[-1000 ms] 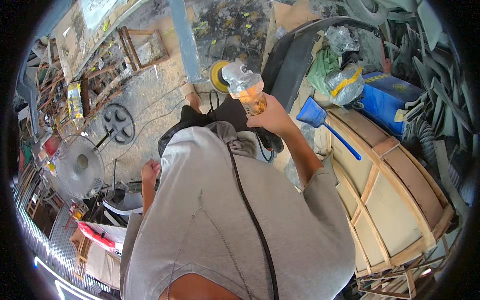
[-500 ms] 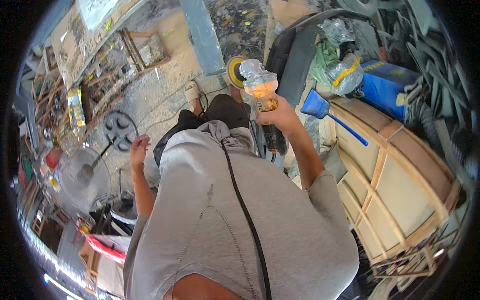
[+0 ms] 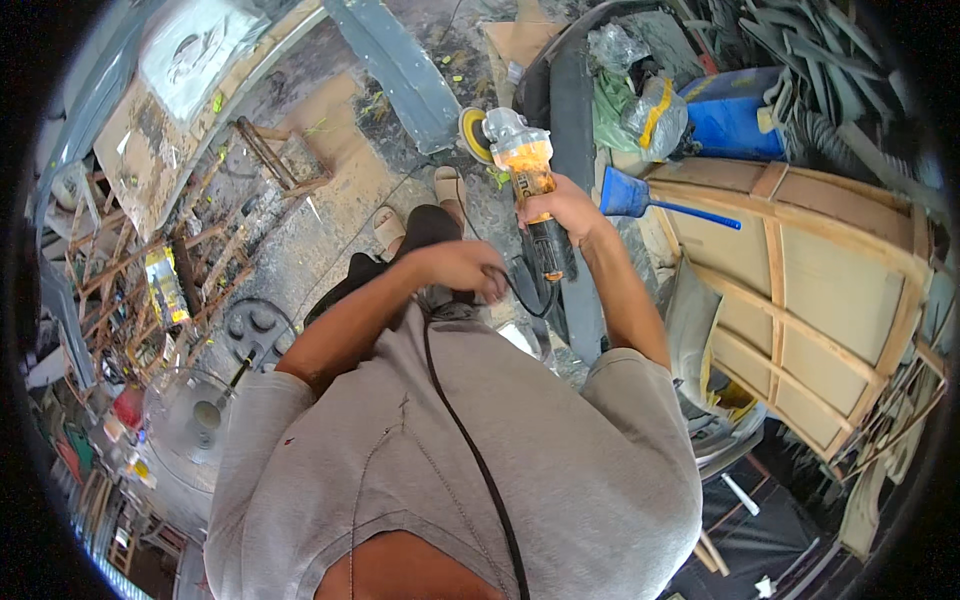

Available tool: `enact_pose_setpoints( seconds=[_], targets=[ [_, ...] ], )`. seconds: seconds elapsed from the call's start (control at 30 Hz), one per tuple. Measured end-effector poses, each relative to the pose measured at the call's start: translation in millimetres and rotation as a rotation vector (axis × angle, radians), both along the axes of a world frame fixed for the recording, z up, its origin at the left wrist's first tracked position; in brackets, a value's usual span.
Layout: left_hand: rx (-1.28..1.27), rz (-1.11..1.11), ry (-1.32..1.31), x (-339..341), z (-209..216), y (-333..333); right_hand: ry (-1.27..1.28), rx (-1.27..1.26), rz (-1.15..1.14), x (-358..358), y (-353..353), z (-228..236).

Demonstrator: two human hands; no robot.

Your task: Grind the edge of a fiberglass or composite automotive bumper component using a handheld angle grinder.

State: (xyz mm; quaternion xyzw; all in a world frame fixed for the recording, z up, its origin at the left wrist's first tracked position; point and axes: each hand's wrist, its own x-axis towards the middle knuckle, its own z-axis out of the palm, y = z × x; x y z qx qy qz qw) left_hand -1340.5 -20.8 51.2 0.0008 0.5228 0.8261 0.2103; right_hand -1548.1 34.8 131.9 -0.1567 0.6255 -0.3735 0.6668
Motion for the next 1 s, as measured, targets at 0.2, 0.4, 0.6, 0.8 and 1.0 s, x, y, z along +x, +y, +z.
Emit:
enact_pose_setpoints(
  seconds=[0.2,0.4,0.6,0.8,1.0],
  targets=[
    [-0.431,-0.419,0.08,-20.5,3.7,28.1,0.033,-0.005,-0.015,-7.5,2.6,-0.9],
    [-1.242,0.184,0.349,6.2,66.2,-5.0,0.041,-0.046,-0.04,-15.6,2.9,-11.6],
    [-0.586,-0.565,0.348,-20.6,143.8,-17.9,0.048,-0.077,0.081,-32.4,-3.9,-16.5],
    [-0.797,-0.17,0.556,-74.4,194.2,-30.3,0.042,-0.031,0.127,-49.8,-9.8,-14.9],
    [-0.274,0.141,0.797,-145.8,251.0,4.7,0.05,-0.065,0.169,-62.8,-14.3,-13.5]
  ],
)
